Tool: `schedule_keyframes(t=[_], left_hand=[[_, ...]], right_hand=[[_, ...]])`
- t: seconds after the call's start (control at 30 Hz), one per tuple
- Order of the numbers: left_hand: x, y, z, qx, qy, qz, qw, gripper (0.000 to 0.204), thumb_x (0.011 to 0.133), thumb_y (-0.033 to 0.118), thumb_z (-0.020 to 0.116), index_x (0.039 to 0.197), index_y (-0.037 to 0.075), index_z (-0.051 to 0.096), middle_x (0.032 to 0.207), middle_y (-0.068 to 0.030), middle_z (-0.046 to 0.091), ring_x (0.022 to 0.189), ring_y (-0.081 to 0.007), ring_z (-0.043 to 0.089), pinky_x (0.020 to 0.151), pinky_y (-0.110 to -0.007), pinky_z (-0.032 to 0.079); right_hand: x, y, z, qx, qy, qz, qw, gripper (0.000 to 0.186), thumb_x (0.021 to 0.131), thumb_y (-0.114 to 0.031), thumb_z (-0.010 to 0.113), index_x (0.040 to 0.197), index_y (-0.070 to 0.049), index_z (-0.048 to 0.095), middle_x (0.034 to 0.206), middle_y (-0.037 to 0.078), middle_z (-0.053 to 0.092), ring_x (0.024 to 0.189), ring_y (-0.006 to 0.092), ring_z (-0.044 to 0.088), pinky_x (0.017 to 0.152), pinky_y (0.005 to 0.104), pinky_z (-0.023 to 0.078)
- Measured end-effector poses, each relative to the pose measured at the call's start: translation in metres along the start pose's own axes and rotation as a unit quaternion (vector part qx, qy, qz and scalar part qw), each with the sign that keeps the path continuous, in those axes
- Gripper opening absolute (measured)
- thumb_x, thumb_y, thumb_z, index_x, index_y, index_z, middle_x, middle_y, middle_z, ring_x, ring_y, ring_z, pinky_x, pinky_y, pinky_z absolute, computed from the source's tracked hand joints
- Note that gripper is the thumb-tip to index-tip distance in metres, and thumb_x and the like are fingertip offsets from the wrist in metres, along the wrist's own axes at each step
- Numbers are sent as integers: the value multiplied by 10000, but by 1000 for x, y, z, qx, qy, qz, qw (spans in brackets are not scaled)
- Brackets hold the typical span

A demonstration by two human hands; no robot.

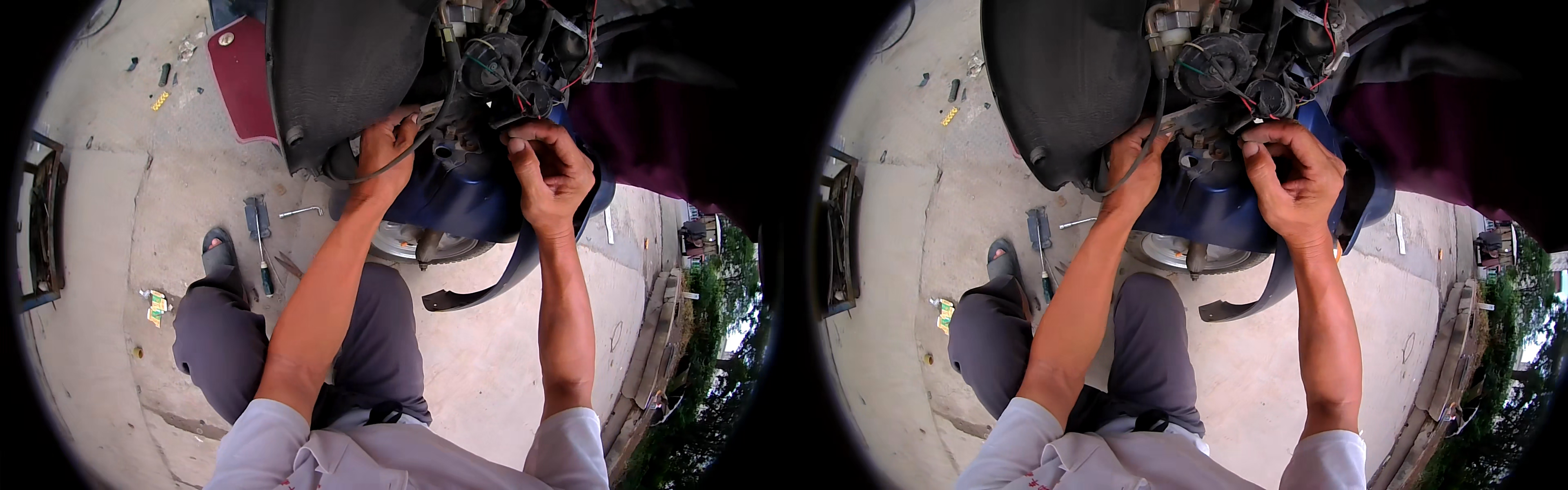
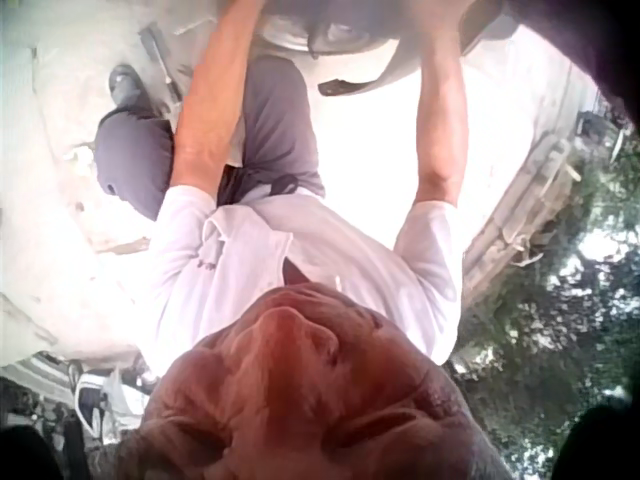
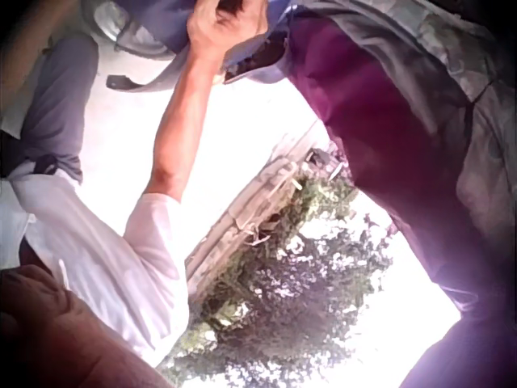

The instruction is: The person manipulates wiring and secures internal components inside the front panel of a scooter by hand and using tools.

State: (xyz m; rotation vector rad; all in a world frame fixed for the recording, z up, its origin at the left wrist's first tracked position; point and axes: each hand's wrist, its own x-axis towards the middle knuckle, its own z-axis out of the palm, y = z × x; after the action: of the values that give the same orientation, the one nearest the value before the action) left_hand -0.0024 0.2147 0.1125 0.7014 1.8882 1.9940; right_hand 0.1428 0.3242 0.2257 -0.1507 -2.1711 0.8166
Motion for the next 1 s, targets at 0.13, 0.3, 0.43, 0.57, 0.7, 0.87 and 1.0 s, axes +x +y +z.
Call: schedule_keyframes(t=[0.13, 0.3, 0.43, 0.57, 0.7, 0.87, 1.0], left_hand=[[-1, -20, -2, -53, 20, 19, 998, 264, 1032, 212, 628, 1155, 9, 745, 901, -108, 737, 822, -146, 644, 793, -313, 506], [7, -7, -2, -53, 6, -25, 998, 239, 976, 168, 715, 1139, -5, 744, 952, -100, 750, 877, -143, 671, 836, -309, 510], [15, -10, -5, -39, 12, -27, 999, 220, 913, 99, 764, 1096, -21, 735, 994, -113, 754, 933, -163, 683, 882, -320, 506], [19, -17, -3, -56, -2, -26, 998, 206, 903, 91, 758, 1071, -25, 728, 988, -128, 750, 942, -191, 680, 897, -329, 498], [18, -19, -4, -12, -2, -7, 1000, 197, 926, 104, 725, 1077, -24, 722, 968, -139, 741, 926, -209, 669, 872, -355, 498], [16, -19, -5, 53, -4, 15, 998, 189, 949, 132, 696, 1096, 16, 725, 962, -175, 723, 916, -276, 672, 852, -396, 498], [8, -17, -5, 76, 15, 69, 995, 228, 975, 145, 665, 1115, -30, 707, 1041, -164, 745, 952, -282, 658, 905, -373, 481]], right_hand=[[0, 1, 5, -5, -7, -2, 1000, 87, 846, 12, 732, 931, 22, 718, 852, 71, 730, 689, 89, 675, 632, 217, 495], [3, -5, 1, -33, -7, -14, 999, 107, 830, -3, 719, 936, 16, 721, 851, 90, 731, 673, 132, 689, 626, 244, 513], [6, -12, 3, -47, -11, -16, 999, 104, 824, -2, 713, 926, 21, 712, 850, 108, 730, 662, 164, 694, 613, 258, 520], [6, -11, 0, -39, -16, -30, 999, 105, 814, 0, 704, 915, 28, 704, 844, 115, 729, 664, 184, 698, 621, 282, 538], [5, -11, -1, -60, -38, -21, 997, 85, 848, 13, 689, 930, 31, 704, 850, 87, 734, 745, 143, 715, 714, 258, 552], [2, -6, -1, -70, -40, -29, 996, 75, 844, 20, 686, 917, 29, 698, 858, 90, 731, 739, 145, 708, 706, 260, 550], [2, -6, 0, -65, -31, -32, 997, 74, 840, 24, 688, 914, 29, 695, 858, 90, 731, 739, 142, 707, 700, 258, 549]])
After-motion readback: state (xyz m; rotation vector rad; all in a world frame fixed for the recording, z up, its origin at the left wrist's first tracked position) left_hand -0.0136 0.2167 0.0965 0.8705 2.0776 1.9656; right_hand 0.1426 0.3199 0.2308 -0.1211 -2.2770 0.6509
